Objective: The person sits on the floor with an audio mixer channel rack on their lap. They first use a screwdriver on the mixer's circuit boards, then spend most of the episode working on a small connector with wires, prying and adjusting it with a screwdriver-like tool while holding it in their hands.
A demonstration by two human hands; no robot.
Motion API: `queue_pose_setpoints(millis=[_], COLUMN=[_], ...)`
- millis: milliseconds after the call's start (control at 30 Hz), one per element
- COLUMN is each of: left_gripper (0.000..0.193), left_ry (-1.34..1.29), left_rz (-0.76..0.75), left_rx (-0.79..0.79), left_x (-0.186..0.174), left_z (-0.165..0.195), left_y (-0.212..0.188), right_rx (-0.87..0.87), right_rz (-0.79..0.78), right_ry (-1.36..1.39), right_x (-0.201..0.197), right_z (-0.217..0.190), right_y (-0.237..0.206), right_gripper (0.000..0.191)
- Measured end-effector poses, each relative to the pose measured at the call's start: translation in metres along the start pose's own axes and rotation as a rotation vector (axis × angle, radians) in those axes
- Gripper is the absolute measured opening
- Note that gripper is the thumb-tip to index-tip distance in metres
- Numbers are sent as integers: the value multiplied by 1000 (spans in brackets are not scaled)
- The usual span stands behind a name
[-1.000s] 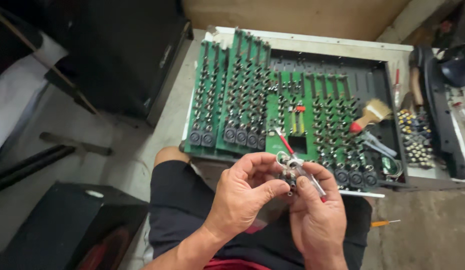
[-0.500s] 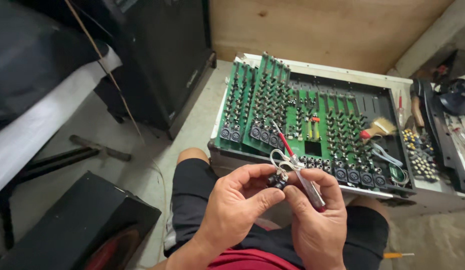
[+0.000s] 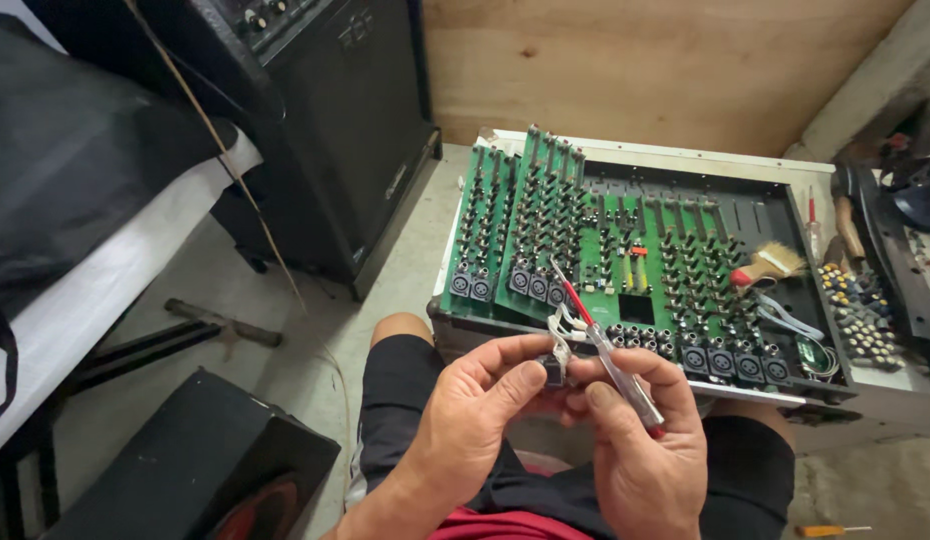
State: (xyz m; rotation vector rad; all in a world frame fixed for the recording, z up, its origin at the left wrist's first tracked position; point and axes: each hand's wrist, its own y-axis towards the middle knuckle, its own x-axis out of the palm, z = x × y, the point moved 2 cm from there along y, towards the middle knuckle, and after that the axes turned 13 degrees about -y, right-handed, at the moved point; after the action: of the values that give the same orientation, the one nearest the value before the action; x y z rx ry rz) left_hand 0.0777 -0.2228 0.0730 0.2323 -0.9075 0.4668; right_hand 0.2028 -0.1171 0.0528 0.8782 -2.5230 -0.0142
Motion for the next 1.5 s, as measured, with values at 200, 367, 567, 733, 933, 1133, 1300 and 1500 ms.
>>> queue_pose_setpoints(millis=[200, 367, 567, 733, 933, 1133, 1300, 1500], left_gripper=[34, 42, 40, 32, 32, 30, 32, 32], left_ry=[-239, -359, -447, -457, -372, -264, -185, -137], left_rz=[-51, -103, -161, -131, -80, -30, 6, -58], left_rx=[-107, -230, -286, -236, -123, -34, 15, 78], left_x=[6, 10, 15, 12, 5, 1, -1, 0], left_z=[-4, -4, -10, -15, -12, -6, -4, 6], left_y=[3, -4, -7, -5, -2, -1, -1, -1], right_rx=[-23, -190, -239, -404, -551, -554, -606, -442], right_rz=[77, 98, 101, 50, 29, 199, 73, 31], right_ry=[52, 49, 47, 119, 120, -40, -41, -161], right_x=[-7, -9, -12, -23, -37, -37, -29, -34], right_z=[-3, -9, -14, -18, -18, -17, -13, -8], right_y=[-2, -1, -9, -13, -14, -17, -20, -33], right_gripper=[28, 28, 27, 19, 30, 21, 18, 22])
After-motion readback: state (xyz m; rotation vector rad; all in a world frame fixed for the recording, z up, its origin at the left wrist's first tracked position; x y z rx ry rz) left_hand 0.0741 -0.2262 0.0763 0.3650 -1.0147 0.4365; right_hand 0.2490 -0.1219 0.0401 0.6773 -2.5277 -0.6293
